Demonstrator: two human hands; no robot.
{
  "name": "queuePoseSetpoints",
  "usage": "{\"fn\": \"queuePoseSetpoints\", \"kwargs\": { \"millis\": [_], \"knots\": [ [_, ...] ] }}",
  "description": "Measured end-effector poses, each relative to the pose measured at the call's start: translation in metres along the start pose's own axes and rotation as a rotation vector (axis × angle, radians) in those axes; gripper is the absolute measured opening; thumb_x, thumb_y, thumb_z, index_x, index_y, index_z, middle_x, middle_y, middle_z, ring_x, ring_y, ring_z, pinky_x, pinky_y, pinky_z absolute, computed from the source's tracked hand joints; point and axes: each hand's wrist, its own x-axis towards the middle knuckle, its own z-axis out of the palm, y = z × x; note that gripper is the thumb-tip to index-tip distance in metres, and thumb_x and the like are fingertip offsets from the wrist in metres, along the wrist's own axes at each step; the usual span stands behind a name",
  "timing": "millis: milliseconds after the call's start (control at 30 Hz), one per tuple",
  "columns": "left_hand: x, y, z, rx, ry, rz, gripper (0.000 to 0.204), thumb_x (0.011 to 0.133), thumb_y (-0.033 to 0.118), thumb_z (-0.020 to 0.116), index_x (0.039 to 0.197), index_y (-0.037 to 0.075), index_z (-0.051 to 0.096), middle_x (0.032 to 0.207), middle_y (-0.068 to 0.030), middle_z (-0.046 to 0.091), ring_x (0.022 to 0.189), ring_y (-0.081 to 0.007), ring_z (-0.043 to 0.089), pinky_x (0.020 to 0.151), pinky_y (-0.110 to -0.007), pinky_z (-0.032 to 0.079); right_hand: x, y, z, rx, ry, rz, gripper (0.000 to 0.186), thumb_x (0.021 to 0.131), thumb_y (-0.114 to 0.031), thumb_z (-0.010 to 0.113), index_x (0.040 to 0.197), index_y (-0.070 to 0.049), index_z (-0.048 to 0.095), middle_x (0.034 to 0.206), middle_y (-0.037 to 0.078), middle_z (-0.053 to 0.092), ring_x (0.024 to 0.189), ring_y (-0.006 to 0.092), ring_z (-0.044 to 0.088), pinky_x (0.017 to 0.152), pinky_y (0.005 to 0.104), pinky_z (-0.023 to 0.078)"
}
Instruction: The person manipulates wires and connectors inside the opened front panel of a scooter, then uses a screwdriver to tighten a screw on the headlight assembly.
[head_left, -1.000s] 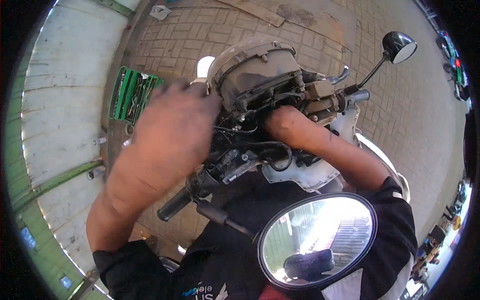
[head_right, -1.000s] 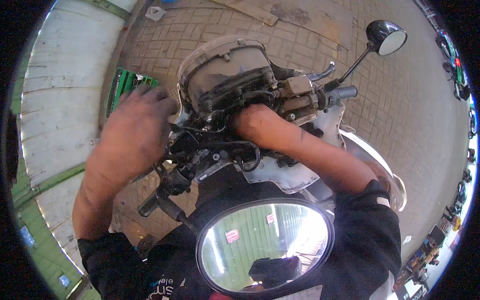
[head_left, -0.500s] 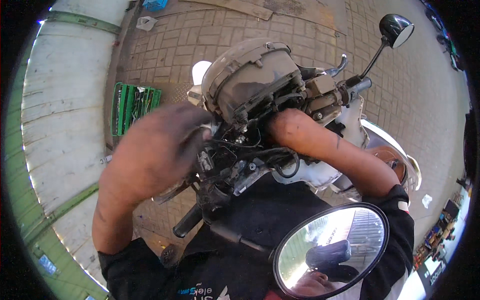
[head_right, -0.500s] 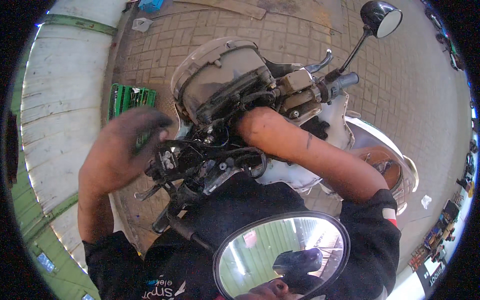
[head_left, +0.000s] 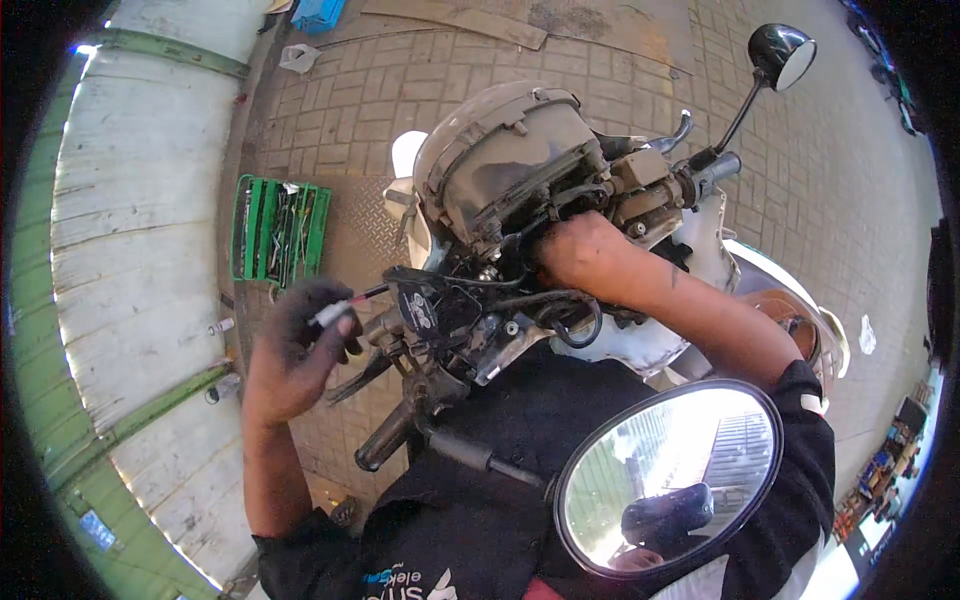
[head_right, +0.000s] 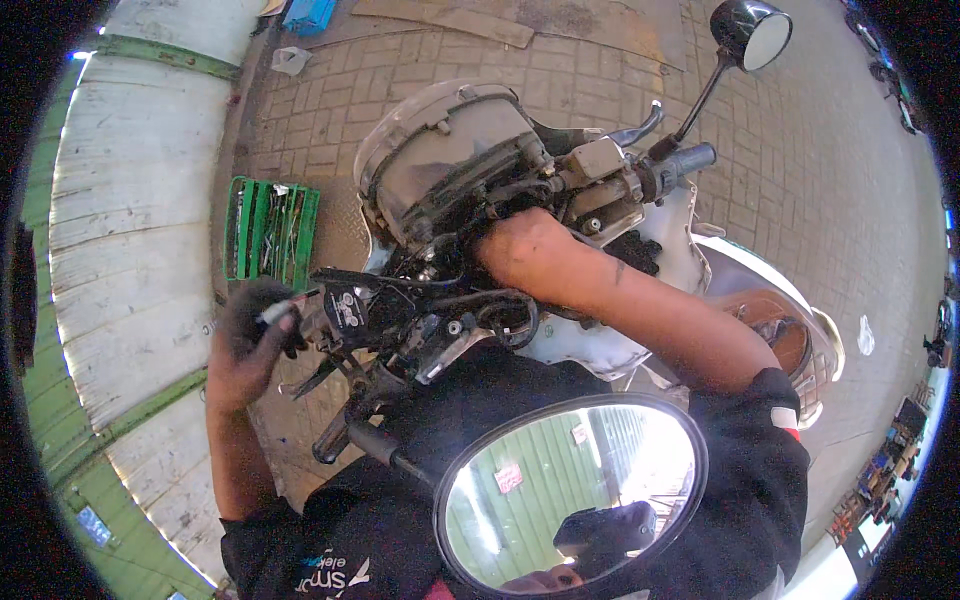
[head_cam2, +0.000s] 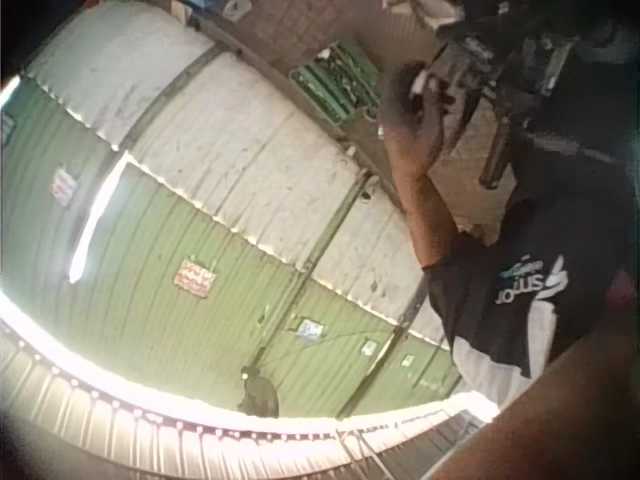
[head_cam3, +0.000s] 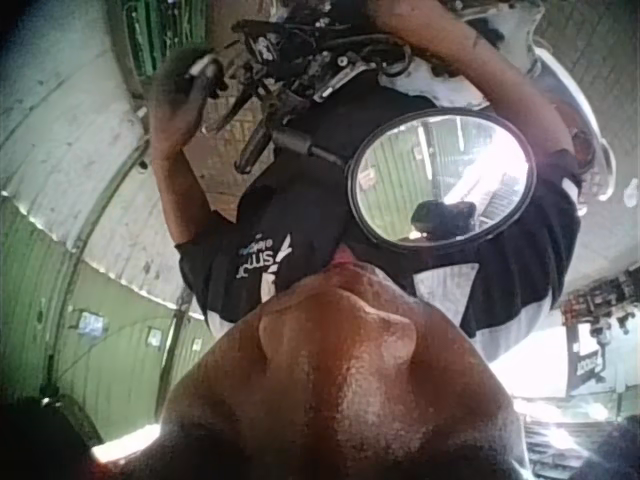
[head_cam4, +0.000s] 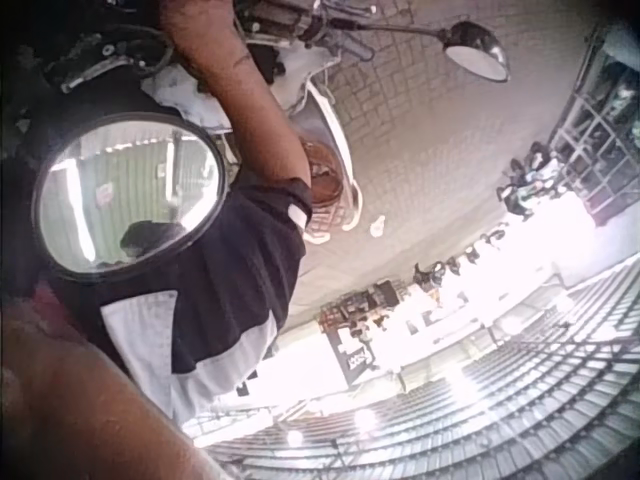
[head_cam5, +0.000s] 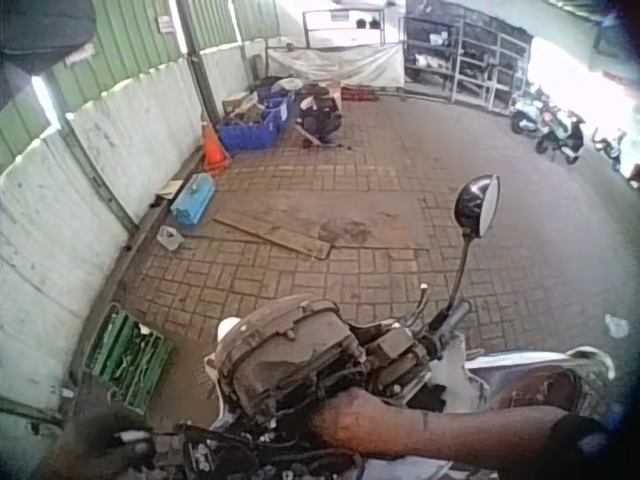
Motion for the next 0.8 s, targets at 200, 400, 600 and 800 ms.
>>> {"fn": "queuePoseSetpoints", "kwargs": {
  "millis": [200, 400, 600, 800],
  "knots": [
    [0.019, 0.065, 0.015, 0.236, -0.169, 0.363, 0.025, 0.083, 0.004, 0.07, 0.106, -0.001, 0.061, 0.092, -0.0064, 0.065, 0.086, -0.0139, 0.061, 0.075, -0.029, 0.05, -0.003, 0.006, 0.006, 0.016, 0.071, -0.061, 0.02, 0.07, -0.025, 0.068, 0.075, -0.008, 0.06, 0.065, 0.009, 0.057, 0.064, 0.0283, 0.061, 0.057, 0.042, 0.048],
    [0.058, 0.104, 0.075, 0.185, -0.391, 0.744, 0.029, 0.085, 0.008, 0.067, 0.111, 0.0, 0.059, 0.098, -0.011, 0.066, 0.095, -0.0209, 0.062, 0.084, -0.035, 0.049, 0.0, 0.005, 0.005, 0.032, 0.09, -0.029, 0.011, 0.071, -0.019, 0.061, 0.068, -0.008, 0.063, 0.062, 0.011, 0.06, 0.057, 0.0294, 0.063, 0.052, 0.0422, 0.05],
    [0.069, 0.122, 0.098, 0.948, -0.528, 0.555, 0.034, 0.085, 0.017, 0.062, 0.116, 0.002, 0.057, 0.095, -0.0237, 0.065, 0.092, -0.0434, 0.06, 0.079, -0.048, 0.049, -0.002, 0.002, 0.009, 0.214, 0.151, 0.089, 0.017, 0.072, -0.021, 0.066, 0.067, -0.005, 0.061, 0.063, 0.013, 0.057, 0.063, 0.0338, 0.06, 0.054, 0.0446, 0.045],
    [0.085, 0.096, 0.1, 0.862, -0.418, 0.699, 0.025, 0.083, 0.015, 0.062, 0.103, 0.0, 0.066, 0.095, -0.0226, 0.065, 0.092, -0.0415, 0.061, 0.082, -0.047, 0.049, -0.005, 0.006, 0.006, 0.202, 0.064, 0.031, 0.01, 0.073, -0.018, 0.06, 0.073, -0.009, 0.065, 0.067, 0.014, 0.064, 0.065, 0.0307, 0.065, 0.059, 0.0434, 0.052]
  ]
}}
